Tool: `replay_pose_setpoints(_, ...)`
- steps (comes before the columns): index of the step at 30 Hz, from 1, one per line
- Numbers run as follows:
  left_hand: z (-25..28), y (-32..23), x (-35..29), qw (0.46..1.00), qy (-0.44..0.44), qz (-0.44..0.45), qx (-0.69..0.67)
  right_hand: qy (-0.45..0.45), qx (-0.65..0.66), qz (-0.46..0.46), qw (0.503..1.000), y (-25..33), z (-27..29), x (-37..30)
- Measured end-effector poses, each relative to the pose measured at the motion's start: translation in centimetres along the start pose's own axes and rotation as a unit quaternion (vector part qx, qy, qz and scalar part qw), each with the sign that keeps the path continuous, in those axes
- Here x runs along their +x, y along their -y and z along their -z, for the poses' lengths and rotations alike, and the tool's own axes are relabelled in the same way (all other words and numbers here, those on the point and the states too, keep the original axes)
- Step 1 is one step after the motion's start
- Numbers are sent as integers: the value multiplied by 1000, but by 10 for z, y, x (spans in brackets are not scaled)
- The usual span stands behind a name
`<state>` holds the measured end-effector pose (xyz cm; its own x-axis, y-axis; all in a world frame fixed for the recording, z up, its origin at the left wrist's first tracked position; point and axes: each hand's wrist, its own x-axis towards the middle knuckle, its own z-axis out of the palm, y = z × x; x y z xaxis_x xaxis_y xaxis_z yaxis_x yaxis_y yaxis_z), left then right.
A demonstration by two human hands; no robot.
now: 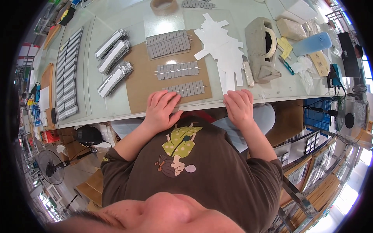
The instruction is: Applying adhesive strips to small metal transformer components and organizing them on a workbench.
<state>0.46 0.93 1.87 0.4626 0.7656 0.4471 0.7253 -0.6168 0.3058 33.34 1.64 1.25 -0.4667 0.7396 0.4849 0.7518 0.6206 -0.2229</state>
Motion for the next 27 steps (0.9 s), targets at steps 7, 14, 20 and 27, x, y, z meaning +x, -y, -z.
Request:
replay_pose_setpoints(7, 0, 14, -27, 998, -66, -1, -7, -131, -5, -85, 988, 16, 5, 24)
replay_pose_setpoints(14, 0, 13, -24, 997, -77, 7, 25, -189, 45, -120, 974, 6, 5, 41)
replay_pose_setpoints(20, 3, 14, -25, 996, -87, 2, 36, -238, 252, -262, 901, 12, 5, 38)
replay_pose_setpoints(27, -3, 17, -29, 994, -101, -3, 36, 110, 403, -134, 899, 64, -27, 49)
